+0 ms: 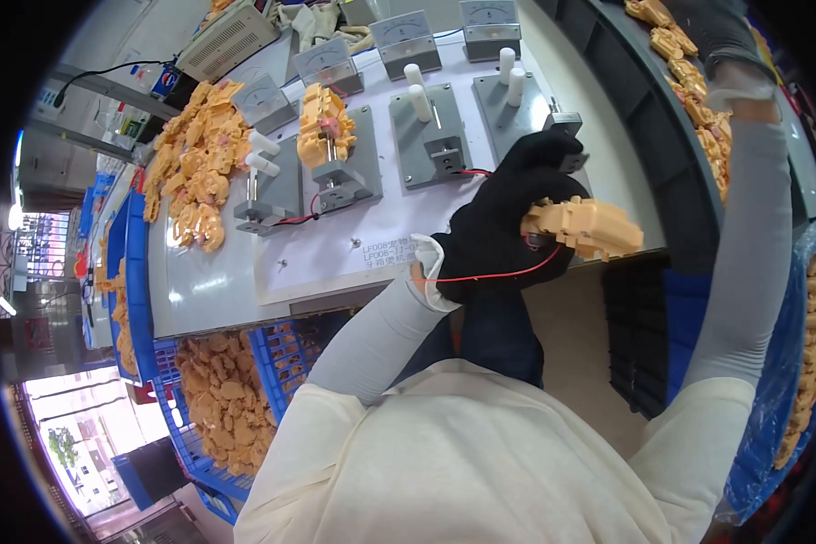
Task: The recorder is testing plastic toy components on an electronic testing jig and sorting them into storage bins.
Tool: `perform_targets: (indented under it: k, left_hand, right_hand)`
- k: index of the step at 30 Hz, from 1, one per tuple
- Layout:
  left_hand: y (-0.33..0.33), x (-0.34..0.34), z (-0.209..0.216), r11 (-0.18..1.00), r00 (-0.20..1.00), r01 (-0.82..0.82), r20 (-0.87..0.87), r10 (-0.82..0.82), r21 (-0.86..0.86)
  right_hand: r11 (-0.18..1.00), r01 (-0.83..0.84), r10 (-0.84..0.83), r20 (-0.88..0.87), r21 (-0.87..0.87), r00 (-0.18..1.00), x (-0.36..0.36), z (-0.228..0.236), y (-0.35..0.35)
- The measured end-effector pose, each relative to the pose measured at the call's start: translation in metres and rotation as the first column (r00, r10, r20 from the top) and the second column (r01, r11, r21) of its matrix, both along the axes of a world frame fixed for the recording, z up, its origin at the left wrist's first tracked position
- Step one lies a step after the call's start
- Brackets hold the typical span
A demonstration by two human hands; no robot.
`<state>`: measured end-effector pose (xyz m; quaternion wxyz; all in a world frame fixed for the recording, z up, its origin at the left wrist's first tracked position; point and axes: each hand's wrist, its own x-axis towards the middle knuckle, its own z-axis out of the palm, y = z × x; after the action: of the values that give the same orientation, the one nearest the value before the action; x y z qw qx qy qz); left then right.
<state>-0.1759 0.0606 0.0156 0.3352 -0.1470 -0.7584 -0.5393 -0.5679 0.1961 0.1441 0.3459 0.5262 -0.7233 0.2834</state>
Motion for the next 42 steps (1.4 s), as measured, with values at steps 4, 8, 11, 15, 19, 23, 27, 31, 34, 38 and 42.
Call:
perform_targets:
  k: [4, 8, 11, 15, 19, 23, 27, 31, 34, 38, 42]
  left_hand:
    - [0.002, 0.013, -0.001, 0.989, 0.996, -0.074, 0.049, 0.068, 0.131]
    - [0.018, 0.055, 0.033, 0.552, 0.919, -0.046, 0.252, -0.303, 0.833]
    - [0.02, 0.073, 0.058, 0.22, 0.854, 0.03, 0.089, -0.512, 0.975]
    - [-0.001, 0.093, 0.068, -0.001, 0.881, -0.063, 0.055, -0.469, 0.998]
    - [-0.053, 0.047, 0.035, 0.734, 0.953, 0.067, 0.175, -0.248, 0.676]
    - [-0.071, 0.039, 0.098, 0.822, 0.979, -0.066, 0.194, -0.055, 0.566]
    - [-0.1, -0.001, 0.089, 0.956, 0.964, -0.266, -0.034, 0.264, -0.121]
    - [-0.077, -0.028, 0.114, 0.931, 0.793, -0.358, 0.504, 0.343, -0.07]
    - [-0.088, -0.052, 0.092, 0.917, 0.828, -0.347, 0.395, 0.398, -0.197]
    - [-0.083, -0.069, 0.078, 0.642, 0.798, -0.486, 0.0, 0.603, -0.593]
    - [-0.072, -0.077, 0.079, 0.522, 0.782, -0.379, 0.037, 0.623, -0.764]
  right_hand:
    - [0.777, 0.584, -0.498, -0.338, 0.236, 0.799, -0.06, -0.017, 0.021]
    - [0.225, 0.792, -0.813, -0.339, 0.568, 0.473, -0.045, -0.028, 0.073]
    - [0.079, 0.737, -0.843, -0.35, 0.672, 0.409, -0.103, -0.044, 0.131]
    - [0.471, 0.633, -0.734, -0.125, 0.614, 0.667, -0.002, -0.006, 0.046]
    - [0.844, 0.246, -0.271, -0.018, 0.476, 0.962, -0.006, 0.007, 0.035]
    - [0.914, -0.296, 0.097, 0.56, 0.276, 0.822, 0.25, -0.017, -0.028]
    - [0.989, -0.149, 0.108, 0.591, 0.022, 0.8, 0.294, -0.068, -0.03]
    - [0.97, -0.076, 0.209, 0.635, -0.23, 0.744, 0.303, -0.101, -0.04]
    - [0.915, -0.07, 0.344, 0.677, -0.398, 0.651, 0.304, -0.12, -0.045]
    - [0.866, -0.118, 0.425, 0.594, -0.485, 0.683, 0.3, -0.126, -0.046]
    - [0.841, -0.129, 0.488, 0.635, -0.525, 0.6, 0.301, -0.128, -0.045]
